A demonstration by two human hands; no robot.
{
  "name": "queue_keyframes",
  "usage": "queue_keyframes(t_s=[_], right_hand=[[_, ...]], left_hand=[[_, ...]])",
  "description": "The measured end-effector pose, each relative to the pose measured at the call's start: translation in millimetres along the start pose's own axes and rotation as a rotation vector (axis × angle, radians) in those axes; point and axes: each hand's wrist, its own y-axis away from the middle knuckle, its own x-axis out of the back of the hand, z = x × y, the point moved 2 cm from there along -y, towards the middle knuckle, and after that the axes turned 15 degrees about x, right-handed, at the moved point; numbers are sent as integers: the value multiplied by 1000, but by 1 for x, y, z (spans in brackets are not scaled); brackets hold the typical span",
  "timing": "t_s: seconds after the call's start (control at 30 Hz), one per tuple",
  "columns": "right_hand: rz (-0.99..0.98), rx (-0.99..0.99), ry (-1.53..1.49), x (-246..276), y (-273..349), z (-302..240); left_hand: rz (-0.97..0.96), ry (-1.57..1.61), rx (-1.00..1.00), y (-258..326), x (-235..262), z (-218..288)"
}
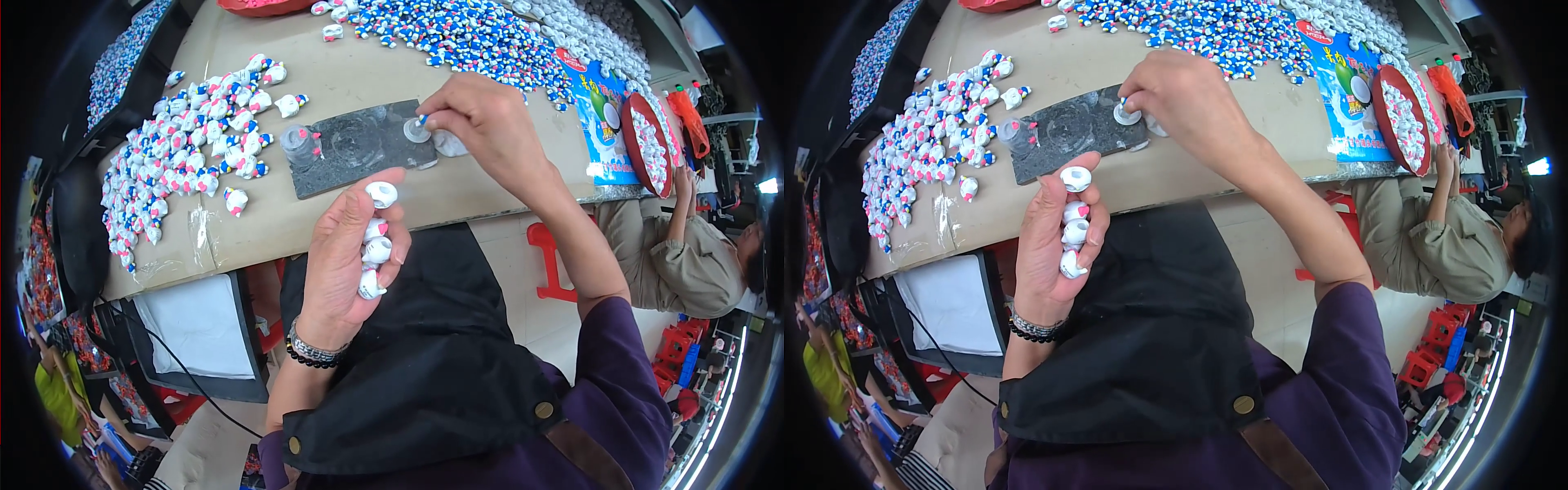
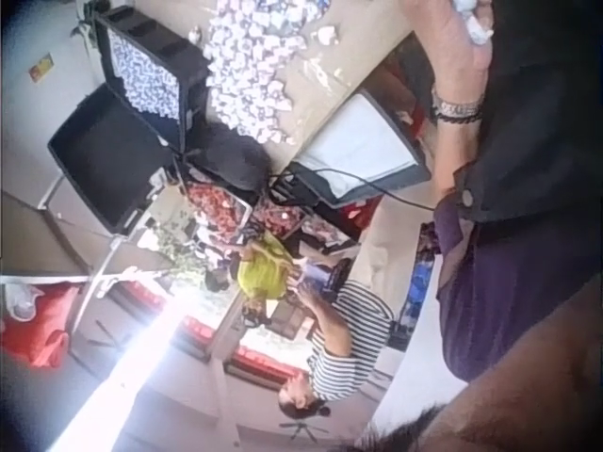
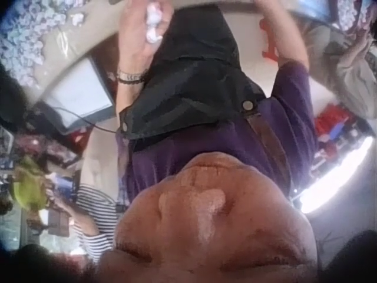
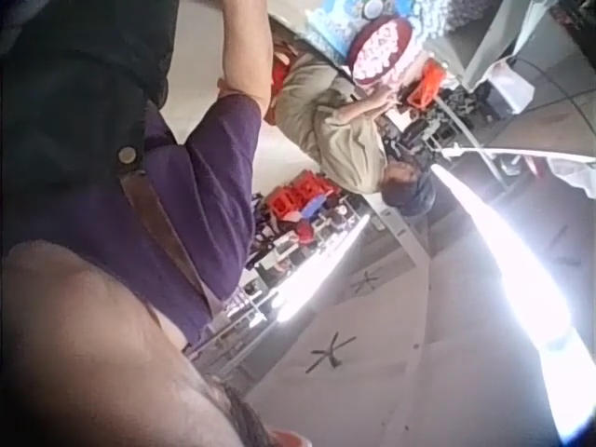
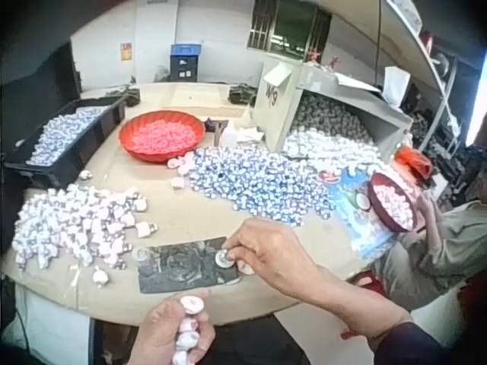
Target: The person assembles plastic figurines by adding blue caps to white figurines by hand.
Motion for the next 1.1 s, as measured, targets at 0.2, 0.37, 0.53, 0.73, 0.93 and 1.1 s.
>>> queue_keyframes(t_s=[0.2,0.37,0.53,0.73,0.93,1.1], right_hand=[[272,-608,-692,10,11,-25],[370,-541,-795,4,13,-50],[370,-451,-717,2,13,-54],[258,-331,-483,5,12,-58],[361,-171,-320,0,14,-61],[262,-50,-169,4,13,-65]], left_hand=[[45,-81,-53,-11,-6,1],[-5,-115,-101,-16,-6,-2],[-30,-129,-125,-16,-6,-3],[-4,-176,-186,-15,-9,-5],[92,-433,-347,-14,-8,-3],[126,-572,-392,-16,-2,-2]])
